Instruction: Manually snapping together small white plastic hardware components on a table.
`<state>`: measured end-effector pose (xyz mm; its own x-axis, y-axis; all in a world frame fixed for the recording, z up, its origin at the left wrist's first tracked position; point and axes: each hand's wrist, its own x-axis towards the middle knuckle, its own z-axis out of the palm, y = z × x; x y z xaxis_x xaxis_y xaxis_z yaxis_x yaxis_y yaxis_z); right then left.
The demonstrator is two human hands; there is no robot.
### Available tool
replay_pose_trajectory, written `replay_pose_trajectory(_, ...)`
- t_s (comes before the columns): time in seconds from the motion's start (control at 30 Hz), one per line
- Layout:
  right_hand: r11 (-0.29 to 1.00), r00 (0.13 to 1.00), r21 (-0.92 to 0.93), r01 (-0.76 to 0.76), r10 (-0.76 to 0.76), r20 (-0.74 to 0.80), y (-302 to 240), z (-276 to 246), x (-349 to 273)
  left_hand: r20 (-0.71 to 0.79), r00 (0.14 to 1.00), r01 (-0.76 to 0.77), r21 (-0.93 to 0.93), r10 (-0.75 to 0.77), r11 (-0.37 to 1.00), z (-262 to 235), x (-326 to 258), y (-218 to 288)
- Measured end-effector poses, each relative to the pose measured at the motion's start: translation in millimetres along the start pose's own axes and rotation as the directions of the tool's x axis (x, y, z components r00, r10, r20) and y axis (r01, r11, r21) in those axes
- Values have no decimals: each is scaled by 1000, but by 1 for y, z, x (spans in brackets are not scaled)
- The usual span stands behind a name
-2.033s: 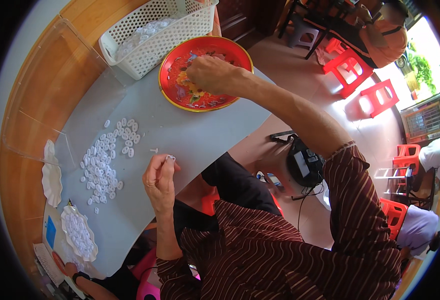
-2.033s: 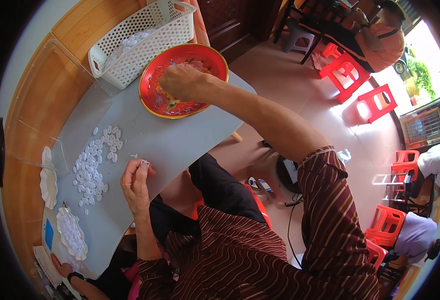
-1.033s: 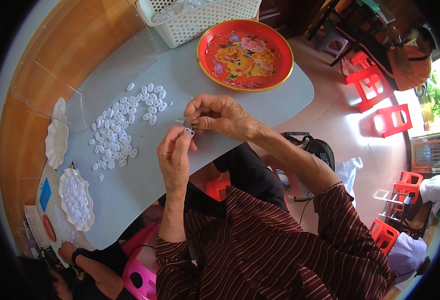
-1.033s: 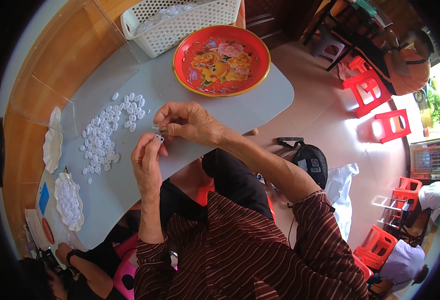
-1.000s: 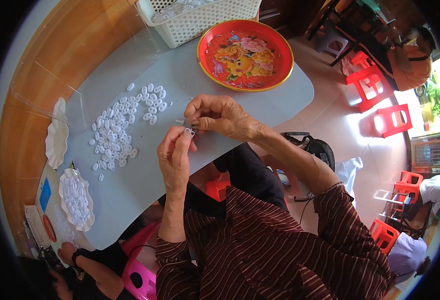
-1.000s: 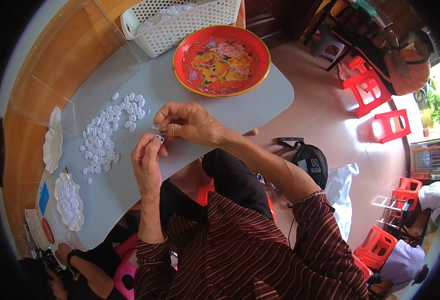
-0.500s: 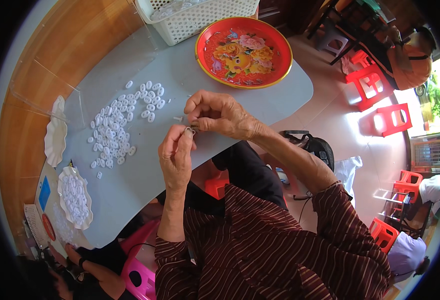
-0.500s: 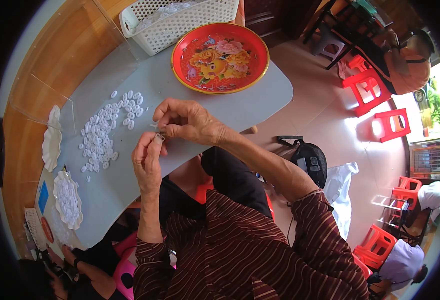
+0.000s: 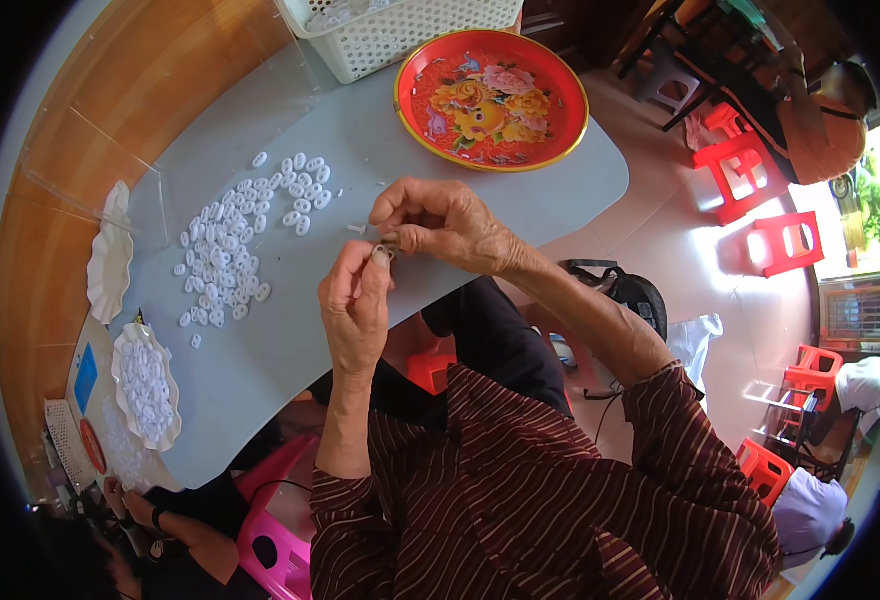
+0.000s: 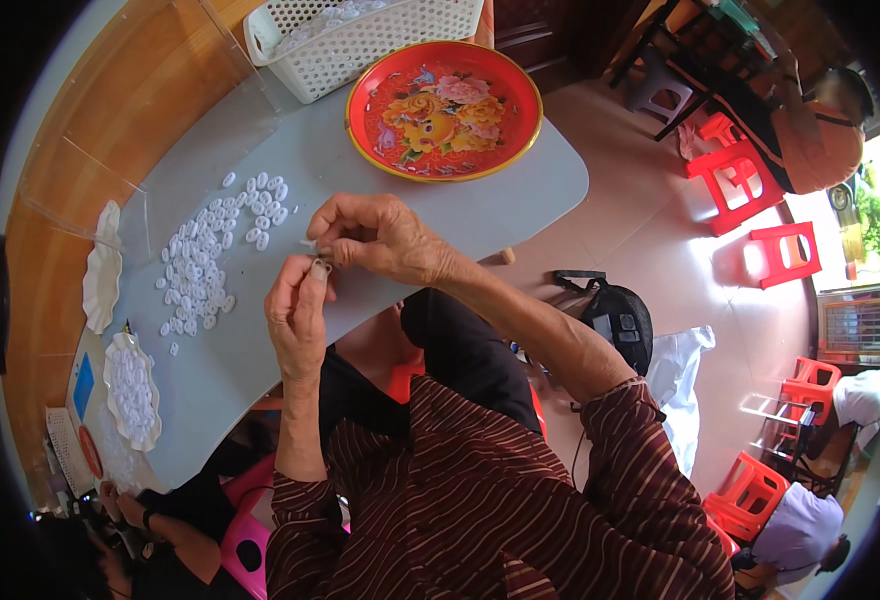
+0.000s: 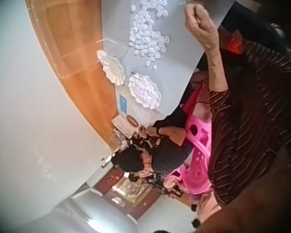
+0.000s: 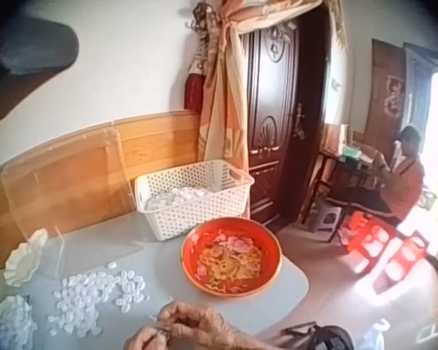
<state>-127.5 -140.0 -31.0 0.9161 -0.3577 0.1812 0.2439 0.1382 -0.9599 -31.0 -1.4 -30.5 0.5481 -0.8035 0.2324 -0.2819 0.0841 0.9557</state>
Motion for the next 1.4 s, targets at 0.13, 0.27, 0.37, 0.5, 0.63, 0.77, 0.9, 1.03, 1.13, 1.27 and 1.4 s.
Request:
replay_pose_trajectory(0.13,986,999,-158,-46,48,10,-1,-2,0,-11,1000,-20,-104,18,994,-1,1,-1)
replay_pose_trajectory(0.27,988,998,-139,-60,58,-18,-3,2,-1,5,1000,2,-99,-2,995,1,0,1)
replay_pose_trajectory(0.37,971,998,-238,1,-14,-57,-1,5,0,-15,1000,-22,-26,21,999,0,-2,1)
replay_pose_trajectory(0.5,930,994,-364,-37,-5,-113,-6,8,2,-37,997,-55,130,61,990,1,-2,1)
replay_pose_trajectory(0.63,954,984,-252,-162,138,-111,-4,2,4,-66,997,-44,20,45,999,3,1,5)
replay_pose_trajectory(0.77,989,990,-103,-106,96,-99,-4,2,0,-70,997,19,-101,-26,995,3,-1,4)
replay_pose_trajectory(0.9,983,995,-170,-71,59,-77,-6,5,0,-43,998,46,-148,-53,988,0,-3,0)
replay_pose_trajectory(1.03,988,994,-151,-30,13,-108,-3,8,-1,-54,998,39,-69,-43,997,2,0,3)
replay_pose_trajectory(1.13,976,992,-217,-28,0,-127,-4,11,-1,-78,997,-20,-96,12,995,4,1,3)
replay_pose_trajectory(1.27,971,986,-239,0,-39,-160,-1,12,-1,-71,997,-14,-40,12,999,3,1,1)
replay_pose_trajectory(1.4,967,989,-242,-81,48,-141,-8,11,-1,-96,995,-2,-83,-6,997,4,1,1)
